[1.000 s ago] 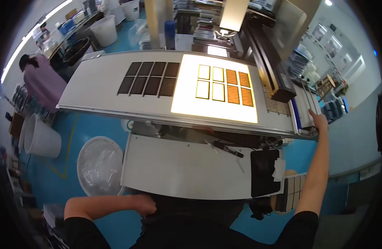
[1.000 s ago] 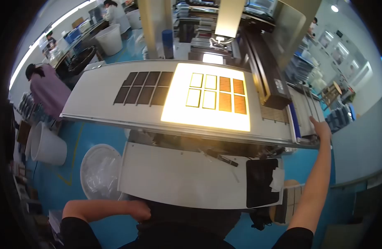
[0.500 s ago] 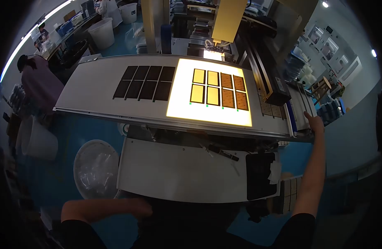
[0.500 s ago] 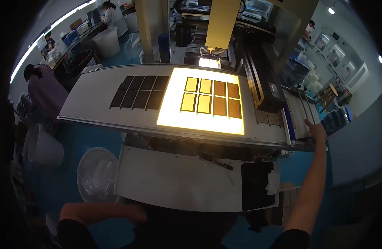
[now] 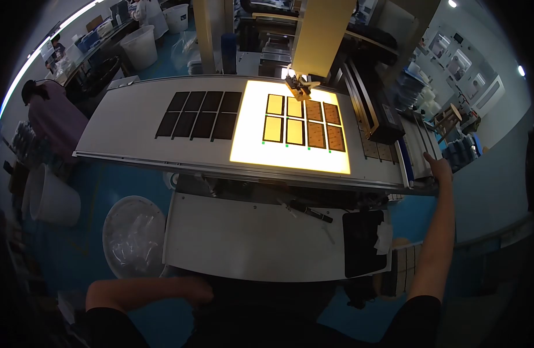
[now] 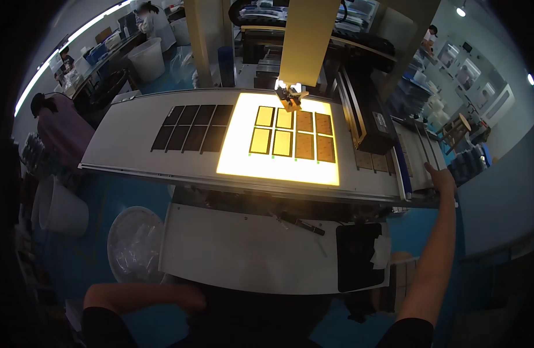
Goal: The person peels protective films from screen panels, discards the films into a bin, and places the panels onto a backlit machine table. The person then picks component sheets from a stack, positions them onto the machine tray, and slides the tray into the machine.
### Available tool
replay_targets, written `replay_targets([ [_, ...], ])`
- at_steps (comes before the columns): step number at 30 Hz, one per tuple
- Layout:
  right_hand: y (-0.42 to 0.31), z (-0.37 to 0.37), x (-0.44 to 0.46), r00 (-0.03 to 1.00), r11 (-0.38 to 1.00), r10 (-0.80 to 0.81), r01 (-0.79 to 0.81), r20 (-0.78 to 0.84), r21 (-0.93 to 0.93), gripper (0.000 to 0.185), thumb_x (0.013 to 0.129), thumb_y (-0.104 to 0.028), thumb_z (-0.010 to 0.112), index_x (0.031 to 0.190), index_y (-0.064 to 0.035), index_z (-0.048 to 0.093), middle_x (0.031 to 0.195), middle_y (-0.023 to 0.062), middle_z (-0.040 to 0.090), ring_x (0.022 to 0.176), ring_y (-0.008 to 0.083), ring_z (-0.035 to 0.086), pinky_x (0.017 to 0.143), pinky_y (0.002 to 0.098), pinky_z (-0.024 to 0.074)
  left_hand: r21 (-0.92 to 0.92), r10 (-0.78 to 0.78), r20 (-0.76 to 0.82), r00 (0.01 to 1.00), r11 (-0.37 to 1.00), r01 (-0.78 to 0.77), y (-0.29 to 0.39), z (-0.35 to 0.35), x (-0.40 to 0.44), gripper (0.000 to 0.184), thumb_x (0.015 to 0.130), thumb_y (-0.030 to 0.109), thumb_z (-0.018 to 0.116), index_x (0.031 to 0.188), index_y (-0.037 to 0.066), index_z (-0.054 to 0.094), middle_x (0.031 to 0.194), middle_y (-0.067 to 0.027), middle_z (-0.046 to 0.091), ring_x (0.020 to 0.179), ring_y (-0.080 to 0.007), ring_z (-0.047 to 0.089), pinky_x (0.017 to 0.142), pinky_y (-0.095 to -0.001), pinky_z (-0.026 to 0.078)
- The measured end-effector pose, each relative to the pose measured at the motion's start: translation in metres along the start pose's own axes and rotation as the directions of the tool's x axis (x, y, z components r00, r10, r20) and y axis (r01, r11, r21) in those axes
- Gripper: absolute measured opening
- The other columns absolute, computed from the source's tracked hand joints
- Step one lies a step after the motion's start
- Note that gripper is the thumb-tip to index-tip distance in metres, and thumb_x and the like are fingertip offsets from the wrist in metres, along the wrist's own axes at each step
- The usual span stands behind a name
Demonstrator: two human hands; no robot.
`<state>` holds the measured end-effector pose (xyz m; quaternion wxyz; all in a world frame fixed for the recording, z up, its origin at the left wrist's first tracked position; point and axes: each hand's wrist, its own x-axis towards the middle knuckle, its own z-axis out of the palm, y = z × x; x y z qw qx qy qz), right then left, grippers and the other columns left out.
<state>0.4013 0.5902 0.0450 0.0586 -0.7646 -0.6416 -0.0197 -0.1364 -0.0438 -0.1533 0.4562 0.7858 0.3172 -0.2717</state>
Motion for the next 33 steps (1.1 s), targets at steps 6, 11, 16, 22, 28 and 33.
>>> replay_targets([
  [6, 0.0, 0.002, 0.0, 1.0, 1.0, 0.007, -0.007, -0.024, 0.003, 0.108, 0.081, -0.087, 0.063, 0.112, 0.0154, 0.073, 0.106, 0.0327, 0.074, 0.097, 0.0444, 0.074, 0.085, 0.0547, 0.0547, -0.03, -0.007, -0.019, 1.0, 1.0, 0.007, -0.001, 0.003, 0.0, 0.024, 0.078, 0.022, 0.079, 0.091, 0.002, 0.078, 0.092, -0.0223, 0.076, 0.091, -0.0432, 0.075, 0.077, -0.0541, 0.06],
  [11, 0.005, 0.01, 0.01, 0.999, 1.0, 0.017, -0.018, -0.045, -0.02, 0.105, 0.081, -0.087, 0.064, 0.1, 0.0155, 0.074, 0.088, 0.0284, 0.074, 0.077, 0.0396, 0.074, 0.071, 0.0539, 0.0537, -0.027, 0.006, 0.003, 1.0, 1.0, -0.006, -0.001, 0.001, 0.0, 0.026, 0.076, 0.025, 0.081, 0.089, 0.002, 0.078, 0.09, -0.0222, 0.076, 0.09, -0.0436, 0.075, 0.076, -0.0545, 0.06],
  [16, 0.009, 0.012, 0.011, 0.999, 1.0, -0.011, 0.011, -0.053, 0.001, 0.106, 0.081, -0.087, 0.063, 0.103, 0.016, 0.074, 0.092, 0.0303, 0.075, 0.083, 0.0414, 0.075, 0.075, 0.055, 0.0539, -0.033, 0.014, -0.005, 1.0, 0.999, -0.015, -0.005, 0.007, 0.004, 0.027, 0.074, 0.026, 0.082, 0.088, 0.003, 0.078, 0.089, -0.0218, 0.076, 0.089, -0.0437, 0.074, 0.076, -0.0548, 0.06],
  [22, -0.015, -0.013, -0.015, 0.993, 0.997, 0.07, -0.066, 0.098, -0.044, 0.108, 0.085, -0.086, 0.06, 0.135, 0.01, 0.064, 0.126, 0.0282, 0.072, 0.118, 0.0424, 0.07, 0.1, 0.0537, 0.0525, -0.02, 0.025, -0.036, 0.999, 0.999, -0.026, -0.003, 0.002, 0.001, 0.026, 0.075, 0.024, 0.081, 0.088, 0.002, 0.078, 0.089, -0.0227, 0.076, 0.09, -0.0436, 0.074, 0.078, -0.055, 0.061],
  [28, -0.008, -0.008, -0.01, 0.998, 0.999, 0.04, -0.04, 0.038, 0.01, 0.111, 0.081, -0.087, 0.064, 0.123, 0.0157, 0.069, 0.124, 0.0348, 0.07, 0.119, 0.0476, 0.068, 0.098, 0.0552, 0.0517, -0.027, 0.021, -0.048, 0.999, 0.999, -0.023, -0.007, 0.011, 0.005, 0.026, 0.075, 0.022, 0.081, 0.088, 0.001, 0.077, 0.088, -0.0233, 0.076, 0.089, -0.0448, 0.074, 0.078, -0.0553, 0.061],
  [33, -0.007, -0.006, -0.009, 0.999, 1.0, 0.023, -0.024, 0.022, 0.015, 0.11, 0.081, -0.086, 0.064, 0.122, 0.0157, 0.069, 0.122, 0.0347, 0.071, 0.117, 0.0473, 0.069, 0.097, 0.0554, 0.0519, -0.016, -0.005, 0.006, 1.0, 1.0, 0.006, -0.003, 0.003, 0.004, 0.026, 0.075, 0.022, 0.081, 0.089, 0.0, 0.078, 0.09, -0.023, 0.076, 0.09, -0.0441, 0.075, 0.077, -0.0554, 0.061],
])
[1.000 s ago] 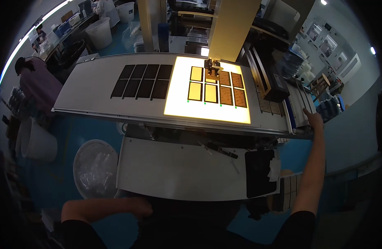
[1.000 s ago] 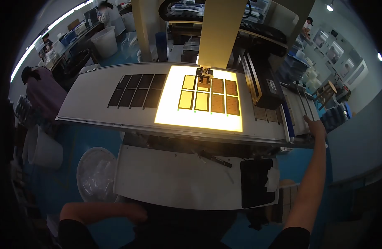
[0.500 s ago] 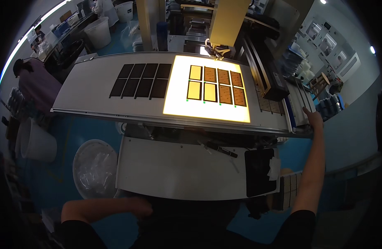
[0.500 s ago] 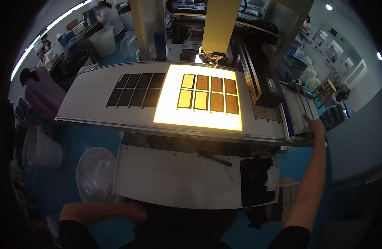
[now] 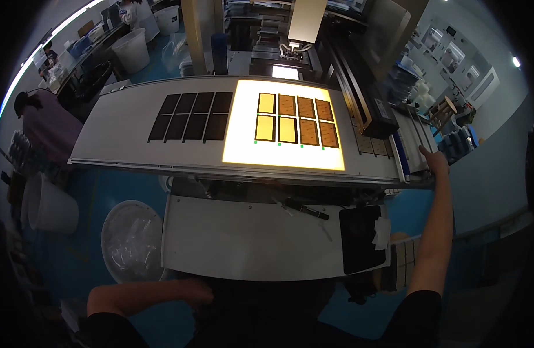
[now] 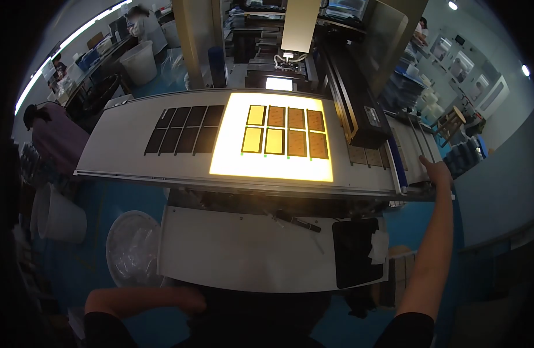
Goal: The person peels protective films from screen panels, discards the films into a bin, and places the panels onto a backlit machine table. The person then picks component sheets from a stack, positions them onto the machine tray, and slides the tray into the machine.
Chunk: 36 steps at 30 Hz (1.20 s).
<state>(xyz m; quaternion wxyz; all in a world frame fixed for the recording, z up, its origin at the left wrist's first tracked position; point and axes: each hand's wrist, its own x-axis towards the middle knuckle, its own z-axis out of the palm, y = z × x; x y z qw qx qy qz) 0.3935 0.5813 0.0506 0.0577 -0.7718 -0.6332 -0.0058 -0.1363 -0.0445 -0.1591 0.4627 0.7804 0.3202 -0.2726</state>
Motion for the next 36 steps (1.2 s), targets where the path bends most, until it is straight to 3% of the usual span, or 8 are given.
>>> replay_targets([
  [8, 0.005, 0.007, 0.009, 1.0, 1.0, 0.002, -0.002, -0.009, -0.011, 0.108, 0.083, -0.087, 0.062, 0.119, 0.0151, 0.071, 0.108, 0.031, 0.075, 0.101, 0.0426, 0.074, 0.087, 0.0538, 0.0535, 0.0, 0.002, -0.02, 1.0, 1.0, -0.002, -0.011, 0.019, 0.01, 0.028, 0.076, 0.023, 0.082, 0.093, 0.001, 0.078, 0.092, -0.0219, 0.076, 0.091, -0.0435, 0.075, 0.077, -0.0545, 0.061],
  [11, 0.005, 0.007, 0.009, 1.0, 1.0, 0.006, -0.006, -0.006, -0.019, 0.109, 0.082, -0.087, 0.063, 0.12, 0.0148, 0.07, 0.111, 0.0313, 0.075, 0.105, 0.0438, 0.074, 0.089, 0.0541, 0.0534, -0.005, -0.003, -0.029, 1.0, 1.0, 0.003, -0.011, 0.021, 0.011, 0.028, 0.077, 0.023, 0.081, 0.094, 0.001, 0.078, 0.092, -0.0219, 0.076, 0.092, -0.0436, 0.075, 0.078, -0.0544, 0.061],
  [14, -0.003, -0.004, 0.002, 0.994, 0.998, 0.052, -0.048, 0.091, -0.046, 0.11, 0.084, -0.086, 0.061, 0.137, 0.0105, 0.063, 0.132, 0.029, 0.07, 0.123, 0.0437, 0.068, 0.103, 0.054, 0.0514, -0.003, -0.005, -0.02, 1.0, 1.0, 0.005, -0.009, 0.017, 0.009, 0.027, 0.077, 0.022, 0.08, 0.094, 0.002, 0.078, 0.093, -0.0219, 0.077, 0.093, -0.0438, 0.075, 0.079, -0.0541, 0.061],
  [23, -0.004, -0.003, 0.003, 0.993, 0.997, 0.068, -0.064, 0.097, -0.049, 0.109, 0.085, -0.084, 0.061, 0.14, 0.0102, 0.061, 0.135, 0.0287, 0.068, 0.127, 0.0434, 0.066, 0.106, 0.0539, 0.0493, 0.002, 0.006, -0.012, 1.0, 1.0, -0.006, -0.005, 0.011, 0.006, 0.026, 0.078, 0.022, 0.078, 0.093, 0.001, 0.078, 0.094, -0.0227, 0.077, 0.094, -0.0443, 0.075, 0.08, -0.0541, 0.061],
  [26, 0.004, 0.006, 0.007, 1.0, 1.0, 0.004, -0.005, -0.014, -0.018, 0.11, 0.082, -0.088, 0.062, 0.122, 0.0145, 0.07, 0.119, 0.0333, 0.073, 0.114, 0.0459, 0.071, 0.093, 0.0555, 0.0527, -0.003, -0.011, -0.009, 1.0, 1.0, 0.01, 0.002, -0.001, -0.001, 0.026, 0.078, 0.021, 0.079, 0.093, 0.0, 0.078, 0.094, -0.023, 0.077, 0.094, -0.044, 0.075, 0.08, -0.0543, 0.061],
  [29, 0.014, 0.019, 0.019, 0.992, 0.999, -0.049, 0.047, -0.116, -0.019, 0.107, 0.083, -0.087, 0.062, 0.111, 0.0148, 0.073, 0.103, 0.0304, 0.075, 0.097, 0.0429, 0.075, 0.084, 0.0559, 0.0534, -0.005, -0.025, 0.0, 1.0, 1.0, 0.025, 0.0, 0.003, 0.002, 0.028, 0.077, 0.021, 0.08, 0.094, -0.001, 0.078, 0.095, -0.0228, 0.077, 0.094, -0.0432, 0.075, 0.08, -0.0541, 0.061],
  [32, 0.018, 0.022, 0.027, 0.998, 0.999, -0.037, 0.037, -0.044, -0.001, 0.103, 0.084, -0.088, 0.061, 0.098, 0.0139, 0.073, 0.084, 0.0243, 0.073, 0.076, 0.0363, 0.072, 0.071, 0.054, 0.052, -0.05, -0.017, 0.036, 0.999, 0.999, 0.019, -0.003, 0.016, 0.01, 0.029, 0.078, 0.022, 0.082, 0.095, -0.001, 0.078, 0.095, -0.0222, 0.076, 0.095, -0.0425, 0.075, 0.081, -0.0538, 0.061],
  [36, 0.019, 0.022, 0.031, 0.999, 1.0, -0.024, 0.024, -0.04, -0.006, 0.101, 0.084, -0.088, 0.061, 0.091, 0.0125, 0.072, 0.074, 0.0193, 0.068, 0.064, 0.0305, 0.067, 0.062, 0.0511, 0.0486, -0.004, -0.008, 0.028, 1.0, 1.0, 0.009, -0.011, 0.019, 0.013, 0.029, 0.078, 0.023, 0.083, 0.097, 0.0, 0.078, 0.094, -0.0211, 0.076, 0.095, -0.0418, 0.075, 0.081, -0.0536, 0.061],
])
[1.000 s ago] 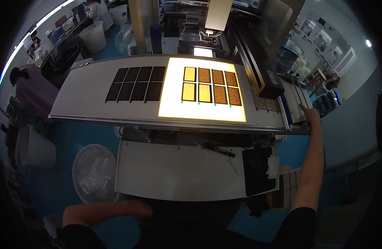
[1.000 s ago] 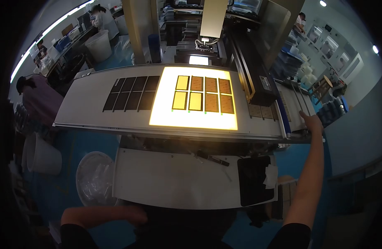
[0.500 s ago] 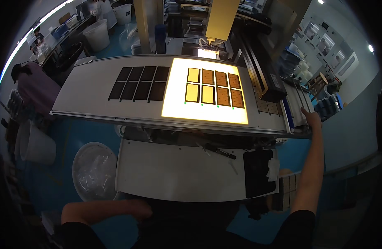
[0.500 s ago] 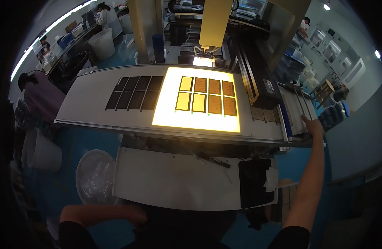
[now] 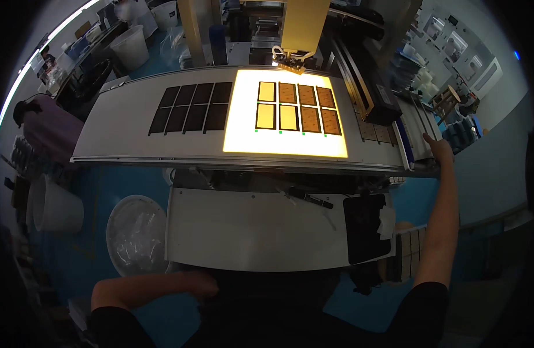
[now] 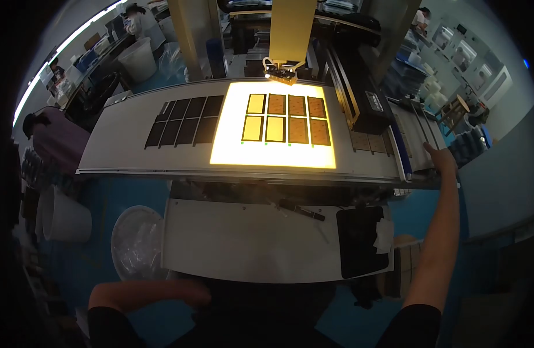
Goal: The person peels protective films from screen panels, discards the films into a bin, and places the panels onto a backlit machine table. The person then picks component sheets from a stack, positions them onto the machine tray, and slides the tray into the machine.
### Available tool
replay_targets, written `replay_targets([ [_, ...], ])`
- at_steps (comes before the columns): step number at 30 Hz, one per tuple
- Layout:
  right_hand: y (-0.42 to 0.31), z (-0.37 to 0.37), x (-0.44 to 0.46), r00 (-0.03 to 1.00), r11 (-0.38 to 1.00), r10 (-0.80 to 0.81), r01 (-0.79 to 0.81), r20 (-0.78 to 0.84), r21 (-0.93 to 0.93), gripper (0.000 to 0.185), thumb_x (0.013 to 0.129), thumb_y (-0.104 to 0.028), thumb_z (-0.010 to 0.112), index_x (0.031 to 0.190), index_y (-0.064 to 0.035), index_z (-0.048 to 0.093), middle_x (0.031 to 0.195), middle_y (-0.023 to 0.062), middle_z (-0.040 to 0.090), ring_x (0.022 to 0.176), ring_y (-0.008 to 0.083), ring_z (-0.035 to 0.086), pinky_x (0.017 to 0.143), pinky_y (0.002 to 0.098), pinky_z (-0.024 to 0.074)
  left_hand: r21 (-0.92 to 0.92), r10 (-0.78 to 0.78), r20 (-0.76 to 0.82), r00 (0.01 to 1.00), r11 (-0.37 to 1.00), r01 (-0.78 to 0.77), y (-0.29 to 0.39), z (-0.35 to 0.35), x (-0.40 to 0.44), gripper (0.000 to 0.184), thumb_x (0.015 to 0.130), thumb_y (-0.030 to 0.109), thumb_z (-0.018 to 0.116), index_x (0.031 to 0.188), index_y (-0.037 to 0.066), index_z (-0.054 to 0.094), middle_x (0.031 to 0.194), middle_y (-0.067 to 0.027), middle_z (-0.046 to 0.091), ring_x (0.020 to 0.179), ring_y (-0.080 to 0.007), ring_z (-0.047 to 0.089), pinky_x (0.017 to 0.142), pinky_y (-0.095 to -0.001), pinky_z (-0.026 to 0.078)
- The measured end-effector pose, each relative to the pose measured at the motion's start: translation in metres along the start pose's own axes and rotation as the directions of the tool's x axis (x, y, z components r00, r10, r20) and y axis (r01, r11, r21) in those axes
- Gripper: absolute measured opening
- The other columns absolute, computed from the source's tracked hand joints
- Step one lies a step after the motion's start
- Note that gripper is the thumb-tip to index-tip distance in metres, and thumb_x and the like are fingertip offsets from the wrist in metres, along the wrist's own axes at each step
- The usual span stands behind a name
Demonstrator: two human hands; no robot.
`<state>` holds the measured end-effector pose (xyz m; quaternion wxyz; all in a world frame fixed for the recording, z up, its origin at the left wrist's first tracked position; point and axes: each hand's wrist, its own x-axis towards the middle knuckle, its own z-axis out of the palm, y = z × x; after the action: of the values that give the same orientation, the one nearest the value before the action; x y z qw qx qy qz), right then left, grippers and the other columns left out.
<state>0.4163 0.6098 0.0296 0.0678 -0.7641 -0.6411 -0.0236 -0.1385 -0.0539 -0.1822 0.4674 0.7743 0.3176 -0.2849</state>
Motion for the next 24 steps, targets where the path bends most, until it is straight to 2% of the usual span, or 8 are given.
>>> replay_targets([
  [2, 0.002, 0.003, 0.004, 1.0, 0.999, 0.003, -0.003, -0.013, -0.035, 0.102, 0.084, -0.088, 0.061, 0.095, 0.0132, 0.072, 0.075, 0.0197, 0.069, 0.064, 0.0308, 0.067, 0.063, 0.051, 0.0489, -0.003, -0.009, -0.005, 1.0, 1.0, 0.009, 0.003, -0.004, -0.002, 0.029, 0.077, 0.022, 0.083, 0.096, 0.001, 0.078, 0.094, -0.0211, 0.076, 0.095, -0.0417, 0.075, 0.081, -0.0537, 0.062],
  [5, 0.0, -0.003, -0.003, 0.999, 1.0, 0.015, -0.015, 0.03, 0.01, 0.106, 0.083, -0.087, 0.062, 0.109, 0.015, 0.072, 0.085, 0.0232, 0.073, 0.074, 0.0348, 0.071, 0.071, 0.0531, 0.0521, -0.016, -0.031, -0.016, 0.999, 0.999, 0.031, 0.008, -0.007, -0.006, 0.029, 0.076, 0.022, 0.084, 0.095, 0.002, 0.078, 0.094, -0.021, 0.077, 0.095, -0.0419, 0.075, 0.08, -0.0537, 0.062],
  [8, -0.007, -0.009, -0.014, 1.0, 1.0, 0.0, 0.0, -0.002, 0.014, 0.11, 0.082, -0.086, 0.063, 0.124, 0.0156, 0.068, 0.105, 0.0295, 0.075, 0.098, 0.0416, 0.074, 0.088, 0.0546, 0.0531, -0.009, -0.032, -0.038, 0.999, 0.999, 0.031, 0.011, -0.01, -0.009, 0.028, 0.075, 0.022, 0.084, 0.094, 0.003, 0.078, 0.092, -0.0208, 0.077, 0.094, -0.0424, 0.075, 0.079, -0.0537, 0.062],
  [12, -0.024, -0.029, -0.033, 0.994, 0.998, 0.039, -0.043, 0.102, 0.037, 0.112, 0.081, -0.084, 0.066, 0.132, 0.0151, 0.064, 0.127, 0.0353, 0.069, 0.124, 0.0469, 0.066, 0.103, 0.0547, 0.0483, -0.019, -0.022, -0.072, 0.997, 1.0, 0.021, 0.011, -0.011, -0.012, 0.028, 0.074, 0.023, 0.085, 0.092, 0.003, 0.078, 0.09, -0.0205, 0.076, 0.091, -0.0432, 0.075, 0.079, -0.0538, 0.062],
  [24, -0.029, -0.032, -0.037, 0.993, 0.998, 0.051, -0.054, 0.103, 0.025, 0.112, 0.081, -0.085, 0.064, 0.138, 0.0112, 0.063, 0.136, 0.0329, 0.066, 0.131, 0.0471, 0.062, 0.108, 0.0559, 0.0451, -0.022, -0.024, -0.042, 0.999, 0.999, 0.023, 0.01, -0.012, -0.013, 0.031, 0.074, 0.026, 0.085, 0.092, 0.003, 0.078, 0.093, -0.0211, 0.077, 0.094, -0.0426, 0.075, 0.079, -0.0539, 0.061],
])
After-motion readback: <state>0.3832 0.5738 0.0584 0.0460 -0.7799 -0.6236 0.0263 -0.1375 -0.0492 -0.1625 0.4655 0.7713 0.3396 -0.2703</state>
